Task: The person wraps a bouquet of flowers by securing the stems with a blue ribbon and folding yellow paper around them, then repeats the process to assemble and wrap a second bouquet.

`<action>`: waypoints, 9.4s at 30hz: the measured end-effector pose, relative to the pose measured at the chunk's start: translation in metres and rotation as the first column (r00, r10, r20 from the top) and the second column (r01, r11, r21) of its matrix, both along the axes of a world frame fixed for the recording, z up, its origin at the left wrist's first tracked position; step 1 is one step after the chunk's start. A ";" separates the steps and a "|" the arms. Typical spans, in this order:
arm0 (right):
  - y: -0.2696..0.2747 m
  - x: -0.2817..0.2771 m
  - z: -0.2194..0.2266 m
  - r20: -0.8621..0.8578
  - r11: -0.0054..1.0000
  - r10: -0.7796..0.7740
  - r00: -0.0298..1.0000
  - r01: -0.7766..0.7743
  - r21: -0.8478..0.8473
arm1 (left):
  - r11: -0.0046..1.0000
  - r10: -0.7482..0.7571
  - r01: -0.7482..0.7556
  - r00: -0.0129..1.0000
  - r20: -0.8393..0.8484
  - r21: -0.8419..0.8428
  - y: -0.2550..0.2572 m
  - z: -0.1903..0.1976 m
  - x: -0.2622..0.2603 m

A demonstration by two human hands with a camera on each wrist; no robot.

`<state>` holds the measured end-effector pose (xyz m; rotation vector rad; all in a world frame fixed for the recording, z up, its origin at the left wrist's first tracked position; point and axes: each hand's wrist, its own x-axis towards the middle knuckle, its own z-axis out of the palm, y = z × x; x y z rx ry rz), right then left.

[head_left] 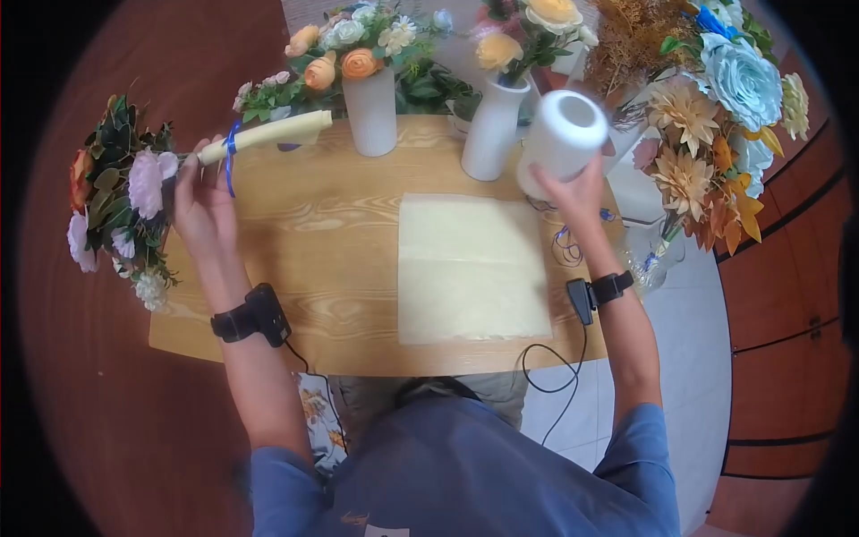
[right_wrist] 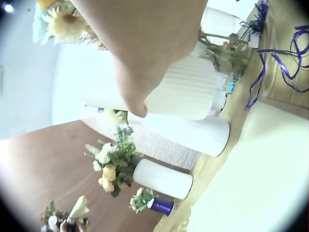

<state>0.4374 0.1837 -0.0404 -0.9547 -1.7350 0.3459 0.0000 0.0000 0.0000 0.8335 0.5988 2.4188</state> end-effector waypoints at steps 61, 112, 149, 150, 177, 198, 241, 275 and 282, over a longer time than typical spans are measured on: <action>-0.044 -0.077 0.027 0.480 0.896 0.359 0.801 -0.153 -0.416 | 0.968 -0.125 0.132 0.991 0.046 -0.214 0.023 -0.064 0.023; -0.075 -0.215 -0.010 0.333 0.672 0.740 0.584 -0.620 -0.406 | 0.871 -0.074 -0.129 0.920 -0.386 -0.474 -0.003 -0.072 0.087; -0.078 -0.203 0.020 -0.094 0.358 0.814 0.573 -0.622 -0.696 | 0.074 -0.534 -0.877 0.368 -0.761 -0.475 -0.007 -0.108 0.017; -0.078 -0.202 0.020 -0.088 0.364 0.812 0.576 -0.620 -0.695 | 0.074 -0.536 -0.876 0.368 -0.760 -0.477 -0.006 -0.109 0.018; -0.061 -0.260 -0.048 0.229 0.476 0.872 0.432 -0.639 -0.604 | 0.832 -0.104 0.171 0.983 0.154 -0.528 0.000 -0.069 -0.010; -0.003 -0.042 0.070 0.663 0.759 0.598 0.449 -0.054 -0.648 | 0.834 -0.310 0.372 0.927 0.212 -0.407 0.035 -0.091 -0.008; -0.087 -0.230 -0.005 -0.064 0.329 0.867 0.493 -0.666 -0.670 | 0.884 -0.337 0.359 0.933 0.124 -0.301 0.010 -0.071 0.039; -0.070 -0.217 0.001 -0.415 0.045 0.758 0.504 -0.675 -0.737 | 0.905 -0.240 0.315 0.933 0.268 -0.285 0.011 -0.099 0.023; -0.077 -0.207 0.000 -0.148 0.233 0.905 0.399 -0.755 -0.613 | 0.923 -0.152 0.270 0.911 0.382 -0.276 0.013 -0.105 0.016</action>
